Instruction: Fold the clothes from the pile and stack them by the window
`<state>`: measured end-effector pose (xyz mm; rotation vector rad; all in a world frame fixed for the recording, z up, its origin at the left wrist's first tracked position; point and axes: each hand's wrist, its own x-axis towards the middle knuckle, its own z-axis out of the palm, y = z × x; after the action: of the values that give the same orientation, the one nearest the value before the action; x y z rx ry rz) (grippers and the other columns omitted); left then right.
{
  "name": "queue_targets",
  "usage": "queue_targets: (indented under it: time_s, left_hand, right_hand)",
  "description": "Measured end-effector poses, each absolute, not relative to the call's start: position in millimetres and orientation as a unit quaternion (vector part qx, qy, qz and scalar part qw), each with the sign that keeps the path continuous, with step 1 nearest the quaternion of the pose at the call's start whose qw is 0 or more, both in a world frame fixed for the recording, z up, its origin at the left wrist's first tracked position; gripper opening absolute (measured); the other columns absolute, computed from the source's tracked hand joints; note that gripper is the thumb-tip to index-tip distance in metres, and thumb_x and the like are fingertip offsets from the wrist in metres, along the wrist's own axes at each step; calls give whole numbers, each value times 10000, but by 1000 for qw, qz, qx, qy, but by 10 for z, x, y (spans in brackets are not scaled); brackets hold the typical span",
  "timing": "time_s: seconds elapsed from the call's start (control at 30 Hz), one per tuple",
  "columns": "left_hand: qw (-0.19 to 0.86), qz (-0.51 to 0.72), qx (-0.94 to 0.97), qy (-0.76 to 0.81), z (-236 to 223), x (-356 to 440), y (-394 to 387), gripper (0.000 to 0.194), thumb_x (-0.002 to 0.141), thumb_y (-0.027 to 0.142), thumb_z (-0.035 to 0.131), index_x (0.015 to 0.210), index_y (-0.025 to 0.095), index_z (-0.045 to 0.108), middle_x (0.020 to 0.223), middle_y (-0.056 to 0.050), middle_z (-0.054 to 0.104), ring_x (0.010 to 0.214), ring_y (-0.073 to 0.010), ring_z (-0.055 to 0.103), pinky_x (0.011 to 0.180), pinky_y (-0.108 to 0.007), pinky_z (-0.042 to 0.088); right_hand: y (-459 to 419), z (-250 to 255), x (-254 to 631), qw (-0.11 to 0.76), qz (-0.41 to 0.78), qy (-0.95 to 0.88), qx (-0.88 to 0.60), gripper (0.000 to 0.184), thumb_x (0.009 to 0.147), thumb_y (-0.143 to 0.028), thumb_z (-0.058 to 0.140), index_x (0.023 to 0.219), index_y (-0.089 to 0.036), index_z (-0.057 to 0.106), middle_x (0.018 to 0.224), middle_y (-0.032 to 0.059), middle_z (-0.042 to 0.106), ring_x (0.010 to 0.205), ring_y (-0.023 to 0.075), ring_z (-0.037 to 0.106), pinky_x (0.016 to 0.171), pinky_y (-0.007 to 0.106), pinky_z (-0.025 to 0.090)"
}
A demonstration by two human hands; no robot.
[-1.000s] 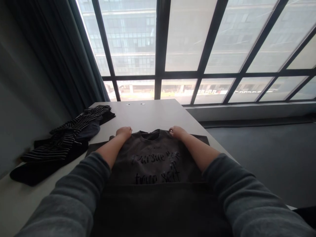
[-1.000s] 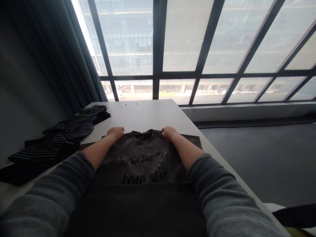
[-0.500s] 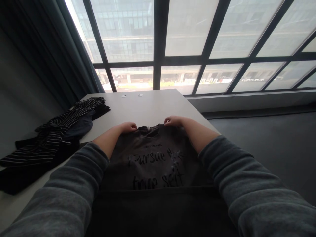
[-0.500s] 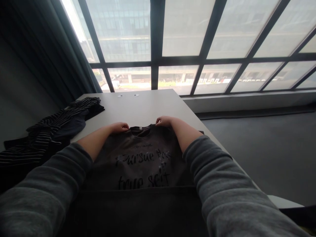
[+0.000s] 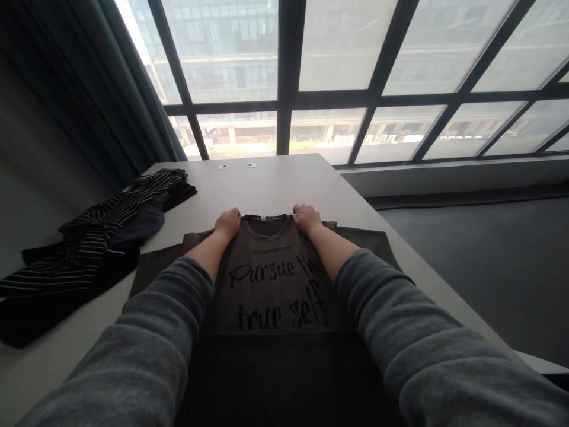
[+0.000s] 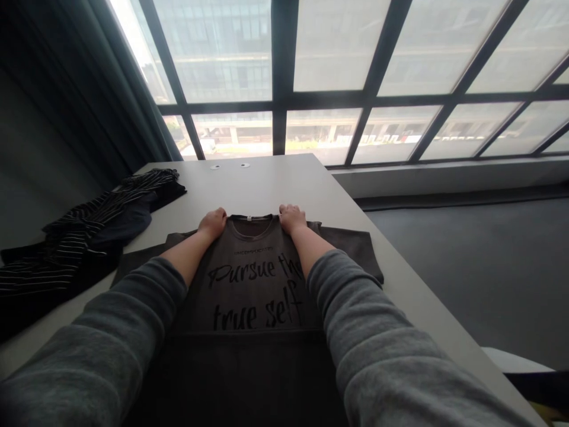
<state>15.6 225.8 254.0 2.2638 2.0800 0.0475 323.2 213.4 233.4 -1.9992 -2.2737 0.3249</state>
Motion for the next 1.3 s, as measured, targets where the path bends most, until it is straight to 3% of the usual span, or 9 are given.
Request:
queue_targets:
  time_s: [0.1, 0.2, 0.33, 0.47, 0.57, 0.7, 0.83, 1.3]
  left_hand:
    - [4, 18, 729, 684, 2606, 216, 2203, 361, 1038, 304, 392, 1235, 158, 656, 1331, -213, 638, 1278, -355, 569, 1039, -458, 448]
    - [-5, 11, 744, 668, 2703, 261, 2072, 372, 1031, 342, 418, 1240, 177, 678, 1370, -199, 617, 1309, -367, 551, 1092, -498, 410]
    - [19, -25, 763, 645, 2720, 147, 1713, 465, 1028, 486, 428, 1299, 203, 680, 1406, -167, 629, 1282, -350, 592, 1116, -502, 411]
    - [50, -54, 773, 630, 2661, -121, 1375, 582, 1036, 543, 391, 1521, 255, 533, 1657, -110, 423, 1509, -306, 398, 1222, -477, 329]
    - [66, -65, 762, 641, 2626, -226, 1304, 640, 1052, 554, 322, 1631, 290, 384, 1736, -79, 270, 1593, -296, 253, 1272, -556, 235]
    - [76, -75, 739, 665, 2582, -171, 1384, 688, 1035, 620, 265, 1663, 344, 311, 1760, -43, 179, 1620, -333, 165, 1252, -692, 177]
    - [77, -82, 719, 686, 2547, -87, 1478, 720, 1010, 675, 221, 1672, 396, 260, 1768, 20, 111, 1630, -348, 102, 1235, -746, 159]
    - [89, -98, 695, 706, 2525, -52, 1813, 730, 1008, 635, 157, 1692, 379, 180, 1767, 48, 30, 1635, -351, 46, 1215, -790, 135]
  right_hand:
    - [2068, 2448, 3180, 41, 55, -758, -649, 439, 1066, -336, 362, 1435, -161, 523, 1525, 237, 467, 1393, 391, 375, 1099, 574, 351]
    - [1911, 2597, 3140, 16, 31, -780, -625, 432, 1047, -264, 358, 1387, -152, 598, 1495, 245, 496, 1355, 380, 416, 1109, 580, 331]
    - [1520, 2626, 3302, 0, 40, -783, -621, 462, 1038, -401, 438, 1367, -148, 641, 1445, 239, 546, 1307, 375, 484, 1110, 548, 377]
    - [1246, 2478, 3687, 13, 99, -788, -608, 639, 1060, -526, 431, 1585, -163, 462, 1581, 207, 460, 1445, 346, 437, 1211, 463, 329]
    - [1254, 2363, 3885, 4, 181, -775, -606, 624, 1100, -501, 346, 1637, -187, 404, 1695, 158, 320, 1565, 280, 314, 1275, 388, 256]
    - [1381, 2252, 3883, -8, 174, -759, -628, 637, 1099, -543, 297, 1669, -261, 339, 1748, 116, 192, 1617, 309, 182, 1308, 516, 128]
    - [1492, 2189, 3769, -30, 148, -740, -656, 706, 1058, -656, 287, 1694, -356, 222, 1768, 87, 97, 1625, 361, 114, 1281, 622, 95]
    - [1992, 2113, 3781, -53, 178, -717, -672, 716, 1036, -649, 194, 1701, -398, 114, 1771, -34, -30, 1637, 335, -8, 1271, 677, 55]
